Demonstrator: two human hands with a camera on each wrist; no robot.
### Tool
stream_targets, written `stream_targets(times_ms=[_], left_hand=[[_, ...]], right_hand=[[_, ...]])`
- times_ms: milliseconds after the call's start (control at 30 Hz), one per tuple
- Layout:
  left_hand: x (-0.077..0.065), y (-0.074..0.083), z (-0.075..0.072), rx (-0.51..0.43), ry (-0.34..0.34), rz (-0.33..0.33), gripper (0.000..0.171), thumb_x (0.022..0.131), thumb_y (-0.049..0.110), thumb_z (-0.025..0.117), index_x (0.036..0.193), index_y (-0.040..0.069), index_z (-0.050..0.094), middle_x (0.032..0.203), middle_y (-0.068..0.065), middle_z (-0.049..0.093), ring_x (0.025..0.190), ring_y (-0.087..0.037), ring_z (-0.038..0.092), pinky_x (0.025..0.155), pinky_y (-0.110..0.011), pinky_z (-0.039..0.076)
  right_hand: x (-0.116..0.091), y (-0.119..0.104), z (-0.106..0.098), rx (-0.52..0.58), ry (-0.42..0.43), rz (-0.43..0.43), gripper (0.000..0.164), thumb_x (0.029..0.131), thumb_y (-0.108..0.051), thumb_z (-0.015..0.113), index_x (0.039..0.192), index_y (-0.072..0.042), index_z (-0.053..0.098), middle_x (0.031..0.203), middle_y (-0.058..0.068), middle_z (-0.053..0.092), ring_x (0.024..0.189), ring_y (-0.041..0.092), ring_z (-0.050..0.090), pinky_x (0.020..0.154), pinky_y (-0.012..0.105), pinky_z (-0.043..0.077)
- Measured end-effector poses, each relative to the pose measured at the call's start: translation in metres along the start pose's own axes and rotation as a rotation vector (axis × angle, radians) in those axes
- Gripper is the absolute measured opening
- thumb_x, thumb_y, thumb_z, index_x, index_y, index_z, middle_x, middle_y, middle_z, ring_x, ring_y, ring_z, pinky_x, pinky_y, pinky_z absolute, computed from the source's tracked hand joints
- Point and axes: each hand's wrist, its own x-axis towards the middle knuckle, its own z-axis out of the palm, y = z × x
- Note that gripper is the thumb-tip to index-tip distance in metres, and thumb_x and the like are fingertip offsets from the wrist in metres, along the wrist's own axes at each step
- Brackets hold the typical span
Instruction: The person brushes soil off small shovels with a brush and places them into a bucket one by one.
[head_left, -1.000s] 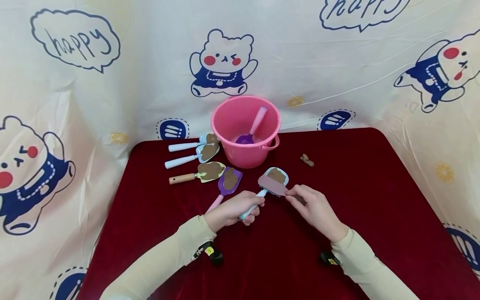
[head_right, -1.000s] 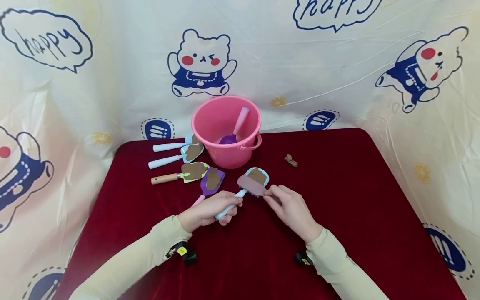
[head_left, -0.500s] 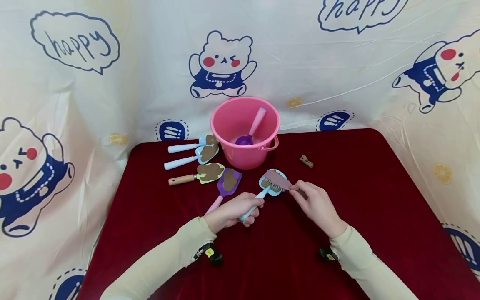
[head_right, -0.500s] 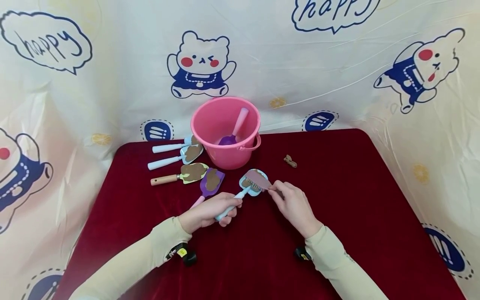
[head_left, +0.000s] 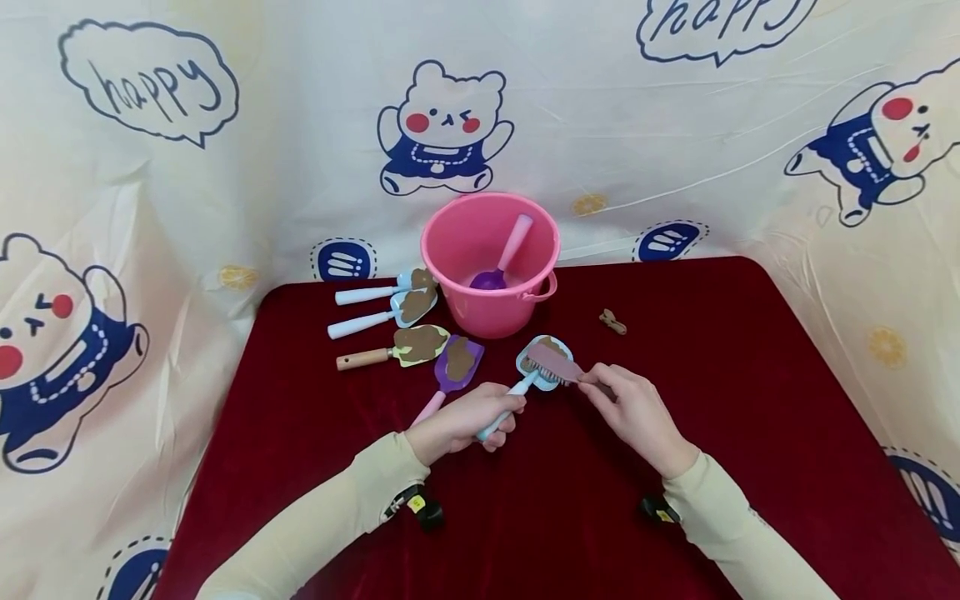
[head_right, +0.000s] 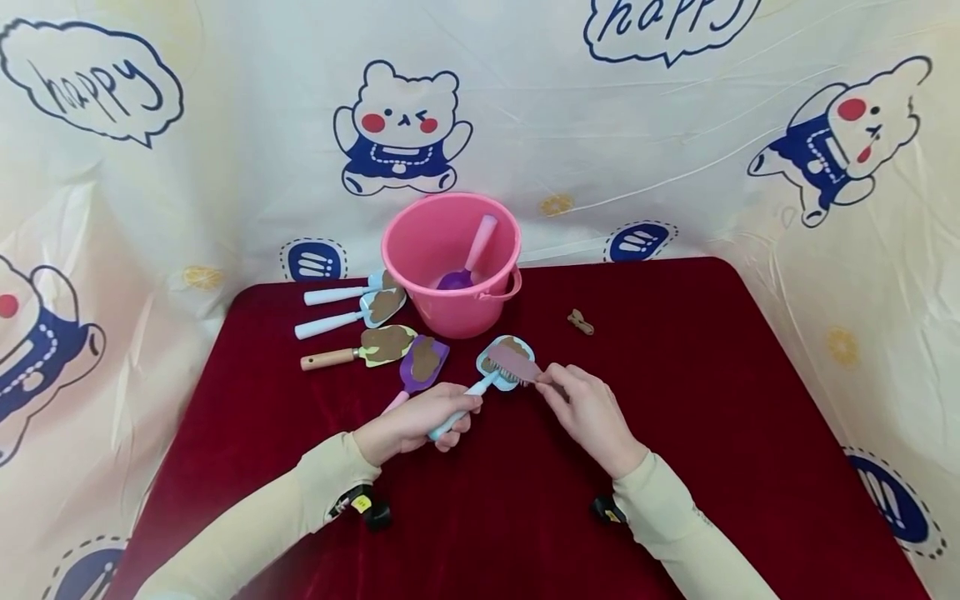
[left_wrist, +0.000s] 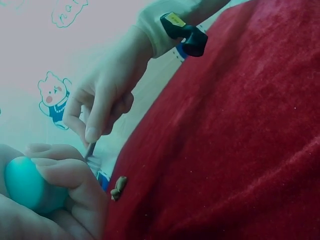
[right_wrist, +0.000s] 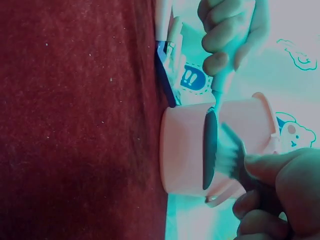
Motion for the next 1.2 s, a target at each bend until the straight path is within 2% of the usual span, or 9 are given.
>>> stream_targets(times_ms=[133, 300, 433, 533, 700, 867, 1000, 1200], left_hand=[[-0.0011, -0.0019, -0.0005, 0.007, 0.003, 0.0, 0.019, 0.109, 0.019, 0.045, 0.097, 0.004, 0.047, 0.061, 0.002, 0.039, 0.044, -0.008, 0.036, 0.046, -0.022, 0.031], [0.0002, -0.0016, 0.0002, 0.01, -0.003, 0.006, 0.022, 0.11, 0.02, 0.044, 0.099, 0.002, 0.047, 0.061, 0.002, 0.04, 0.044, -0.007, 0.036, 0.045, -0.021, 0.032], [0.0004, -0.0015, 0.0001, 0.02, -0.006, 0.002, 0.021, 0.111, 0.019, 0.043, 0.096, 0.004, 0.047, 0.061, 0.002, 0.039, 0.044, -0.007, 0.036, 0.045, -0.022, 0.031], [0.0009, -0.0015, -0.0001, 0.027, -0.001, 0.014, 0.021, 0.111, 0.018, 0.043, 0.094, 0.006, 0.047, 0.061, 0.001, 0.039, 0.044, -0.007, 0.036, 0.044, -0.022, 0.03], [0.0033, -0.0018, 0.0002, 0.033, 0.005, 0.025, 0.022, 0.11, 0.019, 0.044, 0.093, 0.005, 0.046, 0.061, 0.001, 0.039, 0.043, -0.007, 0.037, 0.044, -0.022, 0.031], [0.0045, -0.0001, 0.0005, 0.031, 0.006, 0.025, 0.022, 0.111, 0.019, 0.043, 0.097, 0.002, 0.047, 0.061, 0.001, 0.039, 0.043, -0.008, 0.037, 0.044, -0.021, 0.032], [0.0035, 0.0015, 0.0009, 0.038, 0.003, 0.023, 0.022, 0.111, 0.019, 0.043, 0.096, 0.004, 0.047, 0.061, 0.001, 0.039, 0.043, -0.008, 0.037, 0.045, -0.021, 0.032], [0.0013, 0.0012, 0.0032, 0.05, -0.002, 0.02, 0.022, 0.111, 0.018, 0.042, 0.093, 0.005, 0.046, 0.062, 0.001, 0.039, 0.043, -0.007, 0.037, 0.045, -0.022, 0.032]], right_hand=[[-0.0003, 0.0007, 0.0019, 0.004, 0.009, 0.025, 0.013, 0.093, -0.006, 0.078, 0.1, -0.014, 0.072, 0.093, -0.005, 0.071, 0.068, 0.005, 0.051, 0.061, 0.025, 0.048], [-0.0018, -0.0025, 0.0, 0.063, -0.046, -0.032, 0.015, 0.093, -0.007, 0.078, 0.101, -0.018, 0.071, 0.096, -0.009, 0.07, 0.075, 0.002, 0.059, 0.065, 0.024, 0.053], [-0.0019, -0.0038, -0.002, 0.034, -0.074, -0.035, 0.013, 0.094, -0.009, 0.077, 0.099, -0.019, 0.071, 0.094, -0.01, 0.069, 0.073, 0.002, 0.059, 0.063, 0.025, 0.052], [0.0, -0.0032, -0.0036, 0.005, -0.071, -0.014, 0.009, 0.095, -0.01, 0.077, 0.099, -0.017, 0.071, 0.092, -0.009, 0.069, 0.071, 0.004, 0.057, 0.062, 0.025, 0.05], [0.0025, -0.0007, -0.0049, -0.026, -0.027, -0.003, 0.014, 0.093, -0.006, 0.078, 0.1, -0.015, 0.072, 0.093, -0.006, 0.07, 0.071, 0.006, 0.055, 0.062, 0.027, 0.05], [0.0015, 0.0011, -0.0048, 0.019, -0.042, -0.069, 0.016, 0.092, -0.006, 0.079, 0.102, -0.017, 0.072, 0.096, -0.008, 0.069, 0.076, 0.003, 0.06, 0.065, 0.026, 0.054], [0.0001, 0.0028, -0.0043, -0.003, -0.045, -0.128, 0.02, 0.09, -0.005, 0.08, 0.102, -0.019, 0.072, 0.093, -0.009, 0.066, 0.071, 0.002, 0.057, 0.061, 0.024, 0.052], [-0.0023, 0.0047, -0.0039, -0.071, -0.009, -0.117, 0.017, 0.09, -0.006, 0.081, 0.1, -0.017, 0.072, 0.09, -0.008, 0.065, 0.067, 0.002, 0.055, 0.056, 0.023, 0.049]])
